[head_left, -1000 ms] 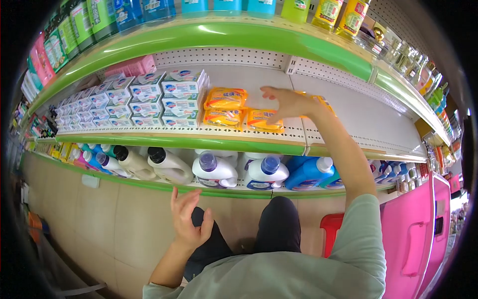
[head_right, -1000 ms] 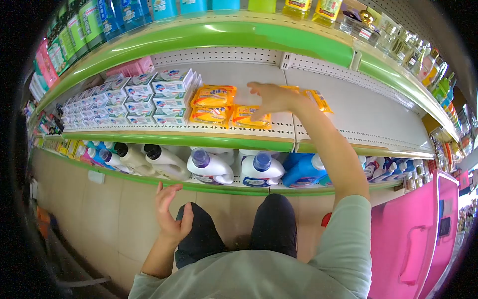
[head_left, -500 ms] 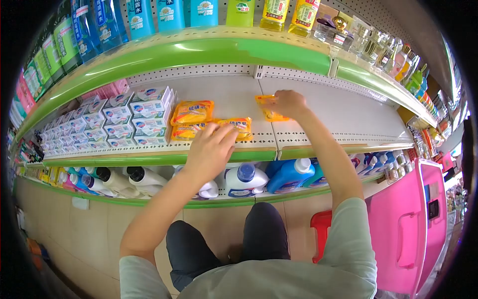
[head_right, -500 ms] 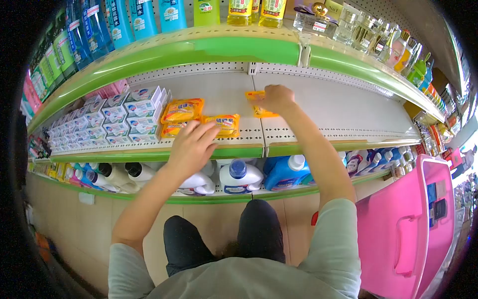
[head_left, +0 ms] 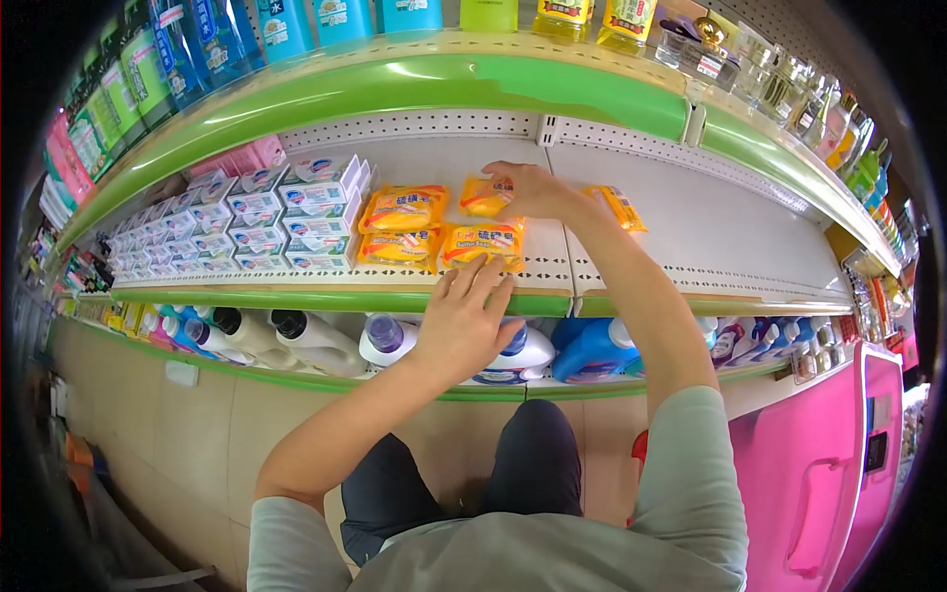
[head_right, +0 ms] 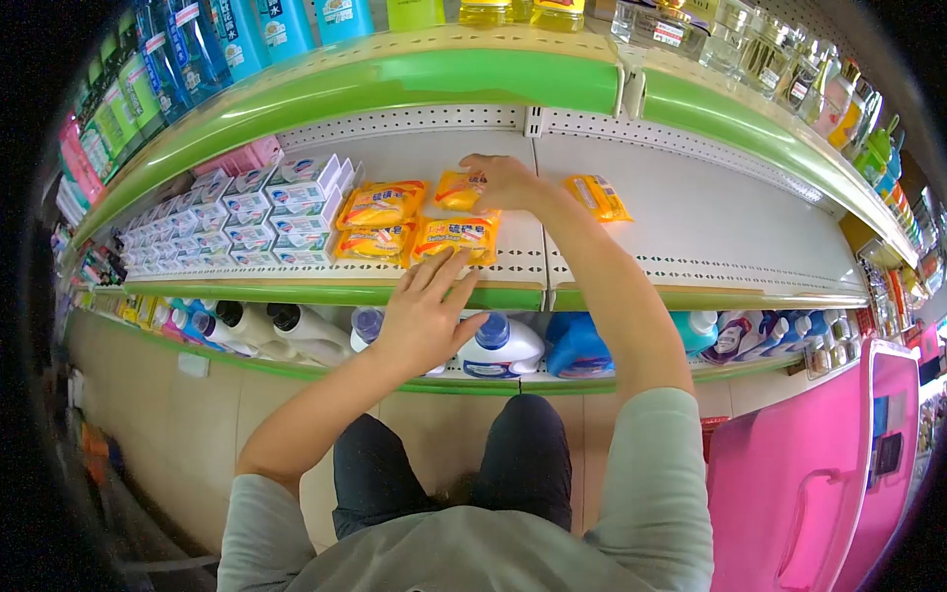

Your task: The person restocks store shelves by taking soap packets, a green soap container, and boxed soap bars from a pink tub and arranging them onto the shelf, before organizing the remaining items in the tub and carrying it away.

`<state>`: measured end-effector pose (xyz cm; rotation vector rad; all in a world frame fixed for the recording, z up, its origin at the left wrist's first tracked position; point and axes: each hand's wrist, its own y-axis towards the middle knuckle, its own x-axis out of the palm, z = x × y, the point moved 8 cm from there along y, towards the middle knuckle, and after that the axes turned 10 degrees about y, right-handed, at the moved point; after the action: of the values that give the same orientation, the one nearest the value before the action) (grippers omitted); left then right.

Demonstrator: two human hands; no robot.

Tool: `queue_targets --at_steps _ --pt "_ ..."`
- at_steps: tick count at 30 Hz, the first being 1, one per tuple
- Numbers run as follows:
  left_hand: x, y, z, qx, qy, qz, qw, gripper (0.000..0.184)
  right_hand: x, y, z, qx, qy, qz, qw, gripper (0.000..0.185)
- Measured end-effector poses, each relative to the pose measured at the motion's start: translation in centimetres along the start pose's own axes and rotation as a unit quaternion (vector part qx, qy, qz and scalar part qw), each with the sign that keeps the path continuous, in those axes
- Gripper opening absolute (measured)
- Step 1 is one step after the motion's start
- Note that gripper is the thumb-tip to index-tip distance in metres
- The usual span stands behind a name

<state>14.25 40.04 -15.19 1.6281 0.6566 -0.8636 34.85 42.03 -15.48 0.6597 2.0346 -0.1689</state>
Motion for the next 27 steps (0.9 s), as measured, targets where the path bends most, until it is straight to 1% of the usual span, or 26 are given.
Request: queue_targets --at_steps 1,2,4,5,8,10,11,13,17,19,20,22,23,24,25,26,27 --pt "0.2 0.0 -0.2 -0.009 0.004 0.0 1.0 0.045 0.6 0.4 -0.2 -0.015 0.016 -0.025 0.999 0.074" --pt "0.4 0.1 -0.5 -0.018 0.008 0.001 1.0 0.046 0.6 0.6 -0.1 -0.018 0.015 -0.024 0.999 0.074" --pt "0.7 0.1 -0.7 -0.023 0.01 0.0 1.0 0.047 0.7 0.8 0.7 0.018 0.034 -0.043 0.998 0.076" --pt "0.8 0.0 -0.8 -0.027 0.007 -0.003 1.0 0.048 0.5 0.8 0.8 0.015 0.032 -0.043 0.998 0.076" --pt "0.8 -0.2 -0.9 -0.027 -0.013 0.007 1.0 0.048 0.3 0.8 1.7 0.028 0.011 -0.049 0.998 0.072" --pt "0.8 -0.5 -1.0 -0.033 -0.002 0.006 0.999 0.048 0.5 0.3 1.9 0.072 0.051 -0.073 0.993 0.065" --pt "0.9 -0.6 -1.0 -0.038 0.009 0.004 0.999 0.047 0.5 0.1 1.7 0.072 0.05 -0.074 0.993 0.065" --pt "1.1 -0.9 -1.2 -0.041 0.009 0.006 0.999 0.047 0.8 -0.2 1.1 0.072 0.097 -0.072 0.99 0.062" --pt "1.1 -1.0 -1.4 -0.049 0.008 0.005 0.999 0.047 1.0 -0.7 0.1 0.063 0.094 -0.093 0.989 0.062" --pt "1.1 -1.0 -1.4 -0.053 0.017 -0.005 0.998 0.047 0.0 -0.9 0.4 0.03 0.08 -0.035 0.996 0.062" --pt "1.2 -1.0 -1.5 -0.056 0.024 -0.017 0.998 0.047 -0.5 -1.2 1.0 0.036 0.079 -0.029 0.996 0.062" --pt "1.2 -1.1 -1.4 -0.051 0.021 -0.02 0.998 0.048 -4.3 -2.3 2.4 0.011 0.079 0.12 0.99 0.063" --pt "1.2 -1.1 -1.6 -0.054 0.025 -0.024 0.998 0.048 -5.3 -3.1 3.4 0.018 0.075 0.126 0.989 0.063" --pt "1.3 -1.1 -1.5 -0.048 0.02 -0.021 0.998 0.048 -7.3 -4.4 5.3 0.085 -0.04 0.186 0.978 0.066" --pt "1.4 -1.2 -1.6 -0.049 0.022 -0.024 0.998 0.049 -9.3 -5.9 6.3 0.15 -0.153 0.24 0.947 0.07" --pt "1.5 -1.3 -1.6 -0.052 0.024 -0.028 0.998 0.049 -10.3 -6.9 6.9 0.154 -0.156 0.241 0.945 0.07" --pt "1.6 -1.3 -1.6 -0.053 0.023 -0.032 0.998 0.05 -10.4 -7.9 8.3 0.248 -0.143 0.159 0.945 0.074"
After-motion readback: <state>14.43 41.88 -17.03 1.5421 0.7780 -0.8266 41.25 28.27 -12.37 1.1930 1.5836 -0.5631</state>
